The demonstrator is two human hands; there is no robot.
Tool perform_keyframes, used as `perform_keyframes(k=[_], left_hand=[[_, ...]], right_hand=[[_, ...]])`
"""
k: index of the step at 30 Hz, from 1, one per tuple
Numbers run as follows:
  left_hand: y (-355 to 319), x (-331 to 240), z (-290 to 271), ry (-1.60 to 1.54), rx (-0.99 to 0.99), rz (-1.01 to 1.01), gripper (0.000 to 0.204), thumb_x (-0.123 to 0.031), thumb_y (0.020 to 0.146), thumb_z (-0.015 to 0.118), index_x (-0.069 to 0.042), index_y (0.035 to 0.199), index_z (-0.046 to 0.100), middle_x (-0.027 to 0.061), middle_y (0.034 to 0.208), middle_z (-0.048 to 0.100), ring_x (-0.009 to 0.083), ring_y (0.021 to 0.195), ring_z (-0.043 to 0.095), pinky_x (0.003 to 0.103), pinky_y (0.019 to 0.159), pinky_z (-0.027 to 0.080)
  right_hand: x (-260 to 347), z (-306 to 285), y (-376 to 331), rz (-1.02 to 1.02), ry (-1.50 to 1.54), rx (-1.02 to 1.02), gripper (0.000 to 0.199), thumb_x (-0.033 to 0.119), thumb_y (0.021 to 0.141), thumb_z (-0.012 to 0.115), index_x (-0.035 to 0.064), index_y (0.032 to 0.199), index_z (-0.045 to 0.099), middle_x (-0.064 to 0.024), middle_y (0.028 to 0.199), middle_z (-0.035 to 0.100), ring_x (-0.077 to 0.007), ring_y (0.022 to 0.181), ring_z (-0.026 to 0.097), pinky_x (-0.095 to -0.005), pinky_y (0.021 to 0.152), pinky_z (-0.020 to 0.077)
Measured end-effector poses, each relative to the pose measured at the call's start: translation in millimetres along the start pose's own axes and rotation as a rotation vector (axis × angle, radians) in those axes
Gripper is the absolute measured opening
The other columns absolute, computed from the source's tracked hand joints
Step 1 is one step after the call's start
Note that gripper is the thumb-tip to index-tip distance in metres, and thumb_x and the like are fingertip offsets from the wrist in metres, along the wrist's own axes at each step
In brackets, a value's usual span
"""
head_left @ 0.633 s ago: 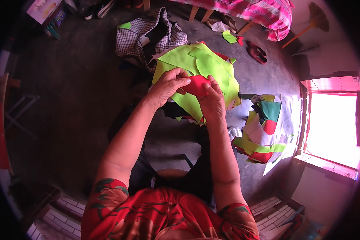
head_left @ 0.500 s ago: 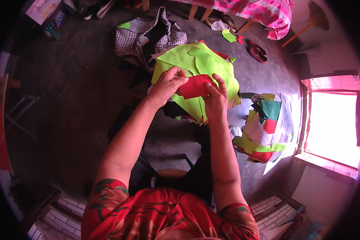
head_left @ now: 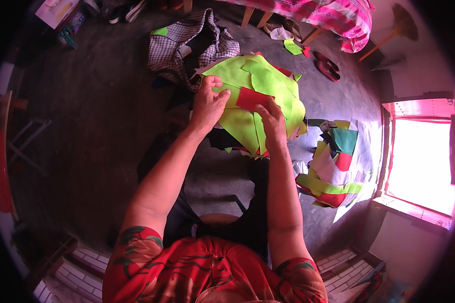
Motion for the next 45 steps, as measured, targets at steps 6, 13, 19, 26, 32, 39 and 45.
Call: perform_keyframes(k=[6, 13, 19, 26, 32, 39, 45], left_hand=[[-0.5, -1.2, -1.3, 0.017, 0.037, -0.013, 0.030, -0.009, 0.080, 0.062, 0.000, 0.106, 0.049, 0.0115, 0.102, 0.056, 0.0164, 0.072, 0.058, 0.030, 0.067, 0.047], [-1.0, 6.8, 1.2, 0.020, 0.059, 0.005, 0.025, -0.008, 0.080, 0.062, -0.001, 0.101, 0.052, 0.0089, 0.095, 0.059, 0.0149, 0.069, 0.058, 0.029, 0.066, 0.047], [-4.8, -3.1, -3.9, -0.006, 0.127, -0.099, 0.025, -0.013, 0.082, 0.062, -0.002, 0.103, 0.053, 0.0047, 0.085, 0.058, 0.0086, 0.068, 0.052, 0.025, 0.062, 0.044], [-4.4, -3.6, -3.3, 0.026, 0.188, -0.144, 0.027, -0.018, 0.083, 0.061, -0.003, 0.105, 0.055, 0.0054, 0.096, 0.059, 0.0105, 0.077, 0.055, 0.027, 0.067, 0.046], [-4.9, -8.5, -5.7, -0.087, 0.164, -0.168, 0.018, -0.012, 0.083, 0.061, -0.003, 0.099, 0.056, -0.0015, 0.068, 0.053, 0.0042, 0.059, 0.041, 0.021, 0.052, 0.034], [-4.0, -8.6, -2.0, -0.114, 0.201, -0.158, 0.017, -0.012, 0.084, 0.060, -0.003, 0.098, 0.055, -0.0025, 0.065, 0.048, 0.0049, 0.058, 0.038, 0.022, 0.053, 0.033], [-0.6, -2.7, -5.7, 0.041, 0.262, -0.158, 0.024, -0.021, 0.084, 0.061, -0.005, 0.102, 0.057, 0.0010, 0.096, 0.058, 0.0101, 0.081, 0.056, 0.027, 0.069, 0.044]], right_hand=[[-4.9, -12.2, -0.2, -0.190, -0.375, -0.175, 0.053, 0.019, 0.082, 0.060, 0.0064, 0.131, 0.046, -0.0212, 0.137, 0.036, -0.0358, 0.125, 0.038, -0.0412, 0.101, 0.0339], [6.5, 0.7, -8.9, -0.373, -0.816, -0.148, 0.046, 0.012, 0.078, 0.061, 0.0109, 0.123, 0.052, -0.0177, 0.137, 0.037, -0.0371, 0.123, 0.038, -0.0487, 0.096, 0.0350], [-19.3, 25.7, -18.5, -0.401, -1.032, 0.100, 0.065, 0.031, 0.079, 0.065, 0.0069, 0.134, 0.039, -0.0230, 0.142, 0.028, -0.0421, 0.129, 0.029, -0.0509, 0.099, 0.0325], [-22.6, 24.4, -20.3, -0.373, -1.106, 0.077, 0.075, 0.034, 0.075, 0.068, 0.0056, 0.136, 0.035, -0.0243, 0.141, 0.028, -0.0437, 0.130, 0.027, -0.0523, 0.100, 0.0316], [-25.8, 33.2, -18.9, -0.410, -1.036, -0.007, 0.072, 0.029, 0.072, 0.070, 0.0071, 0.134, 0.039, -0.0240, 0.141, 0.028, -0.0413, 0.131, 0.026, -0.0529, 0.100, 0.0307], [11.7, 16.3, -44.8, -0.415, -0.973, 0.017, 0.063, 0.026, 0.076, 0.067, 0.0110, 0.132, 0.042, -0.0218, 0.145, 0.021, -0.0399, 0.134, 0.021, -0.0527, 0.101, 0.0285], [49.4, -18.3, -89.4, -0.555, -0.987, -0.056, 0.061, 0.026, 0.079, 0.066, 0.0112, 0.133, 0.042, -0.0198, 0.142, 0.027, -0.0358, 0.133, 0.025, -0.0527, 0.101, 0.0268]])
Point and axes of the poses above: each hand's wrist, its own y-axis towards the middle knuckle, its own z-axis out of the palm, x = y × z, the point moved 1 cm from there along y, towards the middle knuckle
